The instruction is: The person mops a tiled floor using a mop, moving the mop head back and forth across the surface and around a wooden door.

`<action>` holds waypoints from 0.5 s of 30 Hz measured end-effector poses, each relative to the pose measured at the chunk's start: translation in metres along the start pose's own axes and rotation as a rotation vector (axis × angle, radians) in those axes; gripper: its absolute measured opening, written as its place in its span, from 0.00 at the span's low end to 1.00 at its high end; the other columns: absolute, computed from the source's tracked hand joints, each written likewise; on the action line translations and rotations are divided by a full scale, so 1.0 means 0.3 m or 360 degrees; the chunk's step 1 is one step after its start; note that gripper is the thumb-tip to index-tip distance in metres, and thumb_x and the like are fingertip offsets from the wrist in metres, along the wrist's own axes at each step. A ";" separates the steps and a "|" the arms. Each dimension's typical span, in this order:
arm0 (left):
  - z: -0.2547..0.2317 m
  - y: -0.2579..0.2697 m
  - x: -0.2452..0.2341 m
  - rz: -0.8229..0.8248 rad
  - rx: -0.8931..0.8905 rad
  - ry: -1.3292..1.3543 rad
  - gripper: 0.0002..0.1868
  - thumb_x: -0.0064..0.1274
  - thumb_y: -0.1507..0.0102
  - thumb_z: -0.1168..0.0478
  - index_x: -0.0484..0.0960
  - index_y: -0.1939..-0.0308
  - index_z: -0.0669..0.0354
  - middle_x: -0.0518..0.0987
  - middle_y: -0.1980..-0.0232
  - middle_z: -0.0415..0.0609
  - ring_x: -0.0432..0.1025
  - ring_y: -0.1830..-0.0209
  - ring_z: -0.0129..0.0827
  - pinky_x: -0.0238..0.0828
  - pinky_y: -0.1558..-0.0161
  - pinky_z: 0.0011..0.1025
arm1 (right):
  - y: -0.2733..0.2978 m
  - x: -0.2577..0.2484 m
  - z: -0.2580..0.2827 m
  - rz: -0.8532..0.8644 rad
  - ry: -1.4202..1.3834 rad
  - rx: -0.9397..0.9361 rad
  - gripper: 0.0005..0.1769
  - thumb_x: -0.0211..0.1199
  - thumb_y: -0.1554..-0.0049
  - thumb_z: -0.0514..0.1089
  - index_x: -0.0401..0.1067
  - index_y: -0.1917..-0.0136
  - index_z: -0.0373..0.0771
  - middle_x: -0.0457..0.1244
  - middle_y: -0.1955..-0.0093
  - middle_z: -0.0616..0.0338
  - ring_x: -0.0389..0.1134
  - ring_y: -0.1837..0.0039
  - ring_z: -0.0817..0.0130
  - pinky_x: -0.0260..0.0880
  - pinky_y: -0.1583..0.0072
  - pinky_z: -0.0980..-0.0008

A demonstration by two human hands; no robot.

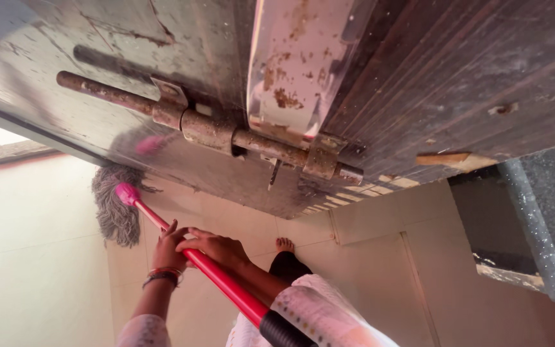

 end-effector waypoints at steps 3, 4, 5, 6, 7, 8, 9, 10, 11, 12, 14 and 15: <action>-0.021 0.009 -0.017 0.0216 -0.0122 -0.0133 0.14 0.64 0.49 0.61 0.89 0.59 0.47 0.80 0.35 0.43 0.78 0.39 0.41 0.77 0.43 0.41 | 0.056 -0.066 0.094 -0.0129 0.0037 -0.0202 0.25 0.73 0.50 0.58 0.76 0.40 0.55 0.60 0.26 0.47 0.67 0.32 0.53 0.70 0.38 0.62; -0.063 0.026 -0.028 0.0225 -0.0116 -0.0134 0.14 0.64 0.49 0.61 0.89 0.59 0.47 0.80 0.35 0.43 0.78 0.39 0.41 0.77 0.43 0.41 | 0.105 -0.110 0.114 -0.0099 0.0066 -0.0135 0.24 0.72 0.49 0.61 0.77 0.42 0.52 0.62 0.27 0.49 0.68 0.32 0.56 0.70 0.36 0.63; -0.122 0.047 -0.032 0.0326 0.0006 -0.0244 0.16 0.63 0.50 0.60 0.88 0.58 0.45 0.80 0.36 0.42 0.78 0.42 0.41 0.77 0.46 0.41 | 0.146 -0.150 0.138 -0.0070 0.0094 -0.0067 0.24 0.70 0.48 0.63 0.77 0.43 0.50 0.64 0.28 0.52 0.69 0.32 0.59 0.70 0.35 0.64; -0.182 0.068 -0.037 0.0427 0.0133 -0.0351 0.18 0.63 0.50 0.60 0.88 0.56 0.44 0.81 0.38 0.42 0.79 0.45 0.42 0.78 0.48 0.40 | 0.187 -0.181 0.173 -0.0077 0.0096 -0.0055 0.24 0.70 0.48 0.63 0.77 0.43 0.50 0.64 0.28 0.52 0.69 0.32 0.59 0.70 0.35 0.64; -0.226 0.100 -0.061 0.0436 0.0143 -0.0348 0.18 0.63 0.50 0.60 0.88 0.56 0.44 0.81 0.38 0.42 0.79 0.45 0.42 0.78 0.48 0.40 | 0.230 -0.203 0.213 -0.0122 0.0109 -0.0057 0.24 0.70 0.48 0.63 0.78 0.45 0.49 0.67 0.32 0.55 0.71 0.34 0.62 0.70 0.34 0.65; -0.262 0.143 -0.091 0.0470 0.0164 -0.0209 0.22 0.61 0.53 0.62 0.88 0.54 0.43 0.82 0.39 0.42 0.79 0.47 0.43 0.78 0.48 0.40 | 0.255 -0.220 0.246 -0.0168 0.0120 -0.0058 0.23 0.70 0.48 0.63 0.79 0.47 0.47 0.70 0.36 0.58 0.72 0.36 0.64 0.71 0.33 0.66; -0.293 0.167 -0.112 0.0504 0.0183 -0.0071 0.27 0.58 0.56 0.64 0.89 0.52 0.41 0.83 0.41 0.43 0.80 0.50 0.44 0.78 0.47 0.39 | 0.263 -0.230 0.266 -0.0174 0.0122 -0.0047 0.23 0.70 0.48 0.63 0.79 0.47 0.47 0.70 0.36 0.58 0.72 0.36 0.64 0.71 0.33 0.66; -0.309 0.182 -0.133 0.0519 0.0185 -0.0072 0.27 0.58 0.56 0.64 0.89 0.52 0.41 0.83 0.41 0.43 0.80 0.50 0.44 0.78 0.47 0.39 | 0.274 -0.236 0.300 -0.0245 0.0079 -0.0241 0.18 0.70 0.46 0.59 0.78 0.50 0.47 0.70 0.36 0.56 0.72 0.34 0.63 0.72 0.33 0.66; -0.323 0.195 -0.166 0.0414 0.0281 0.0005 0.22 0.59 0.53 0.61 0.88 0.54 0.40 0.84 0.43 0.43 0.80 0.50 0.44 0.79 0.48 0.39 | 0.283 -0.242 0.325 -0.0314 0.0035 -0.0437 0.13 0.69 0.45 0.56 0.78 0.54 0.46 0.70 0.35 0.55 0.73 0.33 0.61 0.73 0.33 0.66; -0.334 0.207 -0.190 0.0306 0.0373 0.0084 0.18 0.59 0.50 0.58 0.88 0.56 0.39 0.86 0.45 0.42 0.81 0.50 0.43 0.80 0.49 0.38 | 0.276 -0.240 0.324 -0.0317 0.0031 -0.0426 0.13 0.69 0.45 0.56 0.78 0.54 0.46 0.70 0.35 0.55 0.73 0.33 0.61 0.73 0.33 0.66; -0.303 0.194 -0.206 0.0307 0.0086 0.0052 0.21 0.57 0.46 0.56 0.85 0.49 0.34 0.86 0.48 0.43 0.81 0.51 0.43 0.80 0.49 0.38 | 0.213 -0.193 0.286 0.0124 -0.0373 -0.0153 0.15 0.55 0.34 0.49 0.72 0.61 0.44 0.72 0.57 0.62 0.77 0.48 0.70 0.78 0.36 0.72; -0.270 0.173 -0.209 0.0294 -0.0201 0.0019 0.24 0.55 0.43 0.55 0.83 0.42 0.29 0.87 0.51 0.45 0.81 0.52 0.44 0.80 0.49 0.39 | 0.174 -0.179 0.277 0.0120 -0.0370 -0.0154 0.15 0.55 0.34 0.49 0.72 0.61 0.44 0.72 0.57 0.62 0.77 0.48 0.70 0.78 0.36 0.72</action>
Point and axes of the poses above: each hand's wrist, its own y-axis away from the middle knuckle, its own x-axis out of the palm, z = x × y, the point moved 4 cm from there along -y, towards the middle knuckle
